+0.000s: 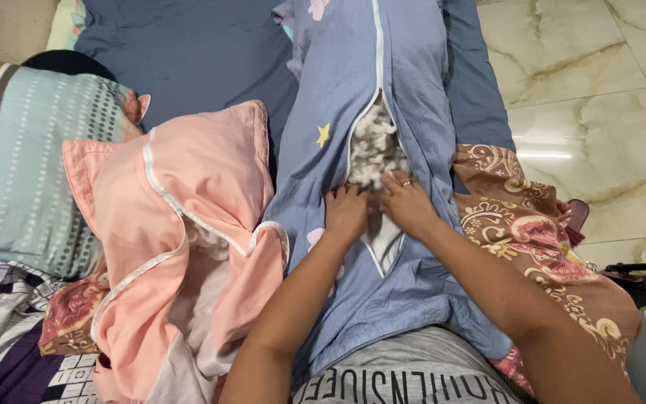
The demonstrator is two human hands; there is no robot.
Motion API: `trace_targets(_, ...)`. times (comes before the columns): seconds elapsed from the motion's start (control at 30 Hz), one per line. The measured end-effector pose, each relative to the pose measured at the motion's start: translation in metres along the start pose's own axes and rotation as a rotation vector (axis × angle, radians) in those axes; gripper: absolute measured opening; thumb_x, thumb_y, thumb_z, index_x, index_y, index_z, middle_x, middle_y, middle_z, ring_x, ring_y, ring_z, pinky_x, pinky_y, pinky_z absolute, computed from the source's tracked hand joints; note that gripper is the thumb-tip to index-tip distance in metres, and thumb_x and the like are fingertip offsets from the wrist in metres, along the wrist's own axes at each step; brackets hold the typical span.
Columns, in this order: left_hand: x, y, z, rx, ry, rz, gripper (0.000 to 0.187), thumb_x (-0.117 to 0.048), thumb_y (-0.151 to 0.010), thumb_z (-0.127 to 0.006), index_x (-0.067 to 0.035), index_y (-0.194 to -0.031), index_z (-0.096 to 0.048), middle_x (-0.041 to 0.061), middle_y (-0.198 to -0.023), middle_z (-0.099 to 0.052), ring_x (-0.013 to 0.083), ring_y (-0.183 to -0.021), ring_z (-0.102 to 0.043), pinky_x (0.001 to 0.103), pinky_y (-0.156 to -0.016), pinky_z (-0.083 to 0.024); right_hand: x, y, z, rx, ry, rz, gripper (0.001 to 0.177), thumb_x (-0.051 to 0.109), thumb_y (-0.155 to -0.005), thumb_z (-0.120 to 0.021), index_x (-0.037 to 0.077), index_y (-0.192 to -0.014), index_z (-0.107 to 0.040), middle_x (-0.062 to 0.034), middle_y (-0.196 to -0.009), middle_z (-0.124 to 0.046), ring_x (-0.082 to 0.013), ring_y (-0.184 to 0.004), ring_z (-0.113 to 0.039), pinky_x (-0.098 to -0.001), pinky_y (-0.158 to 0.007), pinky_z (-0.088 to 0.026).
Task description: The person lies on a bed and repeatedly transfers white cotton-like filling from a pink fabric cover into a blue star-patterned cover. They use both hands to pull, fluff, and push the cotton into the blue cover's opening.
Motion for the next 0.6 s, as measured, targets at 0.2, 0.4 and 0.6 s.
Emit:
trace_targets(0.2,0.014,-0.001,-0.014,-0.046,-0.108,0.056,0.027,-0.013,-0.08,-0.068,-0.012,-0.107,-0.072,0.011,-0.114,-0.068,0.0314,-0.111,-0.061,0.052,-0.1,-0.042,-0.091,-0.008,-0.019,-0.027,0.21,-0.232,0.024,0.013,-0.099,-0.054,0.007,-0.11,-0.075,-0.0121,-0.141,-0.064,-0.0314,-0.122,-0.061,-0.0479,-0.105,-0.051)
trace_targets(0.4,0.002,0.007,0.007,-0.166,-0.047,0.032,0.031,-0.019,-0.083,-0.069,-0.009,-0.113,-0.07,0.014,-0.113,-0.069,0.0336,-0.107,-0.063,0.055,-0.095,-0.043,-0.061,-0.004,0.041,-0.005,0.188,-0.155,0.024,0.015,-0.089,-0.058,0.013,-0.101,-0.078,-0.0171,-0.154,-0.049,-0.0454,-0.14,-0.042,-0.0524,-0.107,-0.041)
trace_targets(0.6,-0.01,0.069,0.076,-0.149,0.264,-0.009,0.035,-0.026,-0.086,-0.071,-0.011,-0.118,-0.069,0.012,-0.114,-0.07,0.0318,-0.107,-0.065,0.051,-0.092,-0.044,0.015,0.036,0.094,-0.081,-0.035,-0.033,0.036,0.004,-0.078,-0.061,0.018,-0.107,-0.077,-0.0132,-0.15,-0.051,-0.045,-0.139,-0.042,-0.052,-0.11,-0.041)
Point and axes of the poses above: each hand's wrist, its own y-axis away from the middle knuckle, its own z-axis out of the back of the hand, x = y × z, the point moved 1 cm from there along -y, towards the middle knuckle
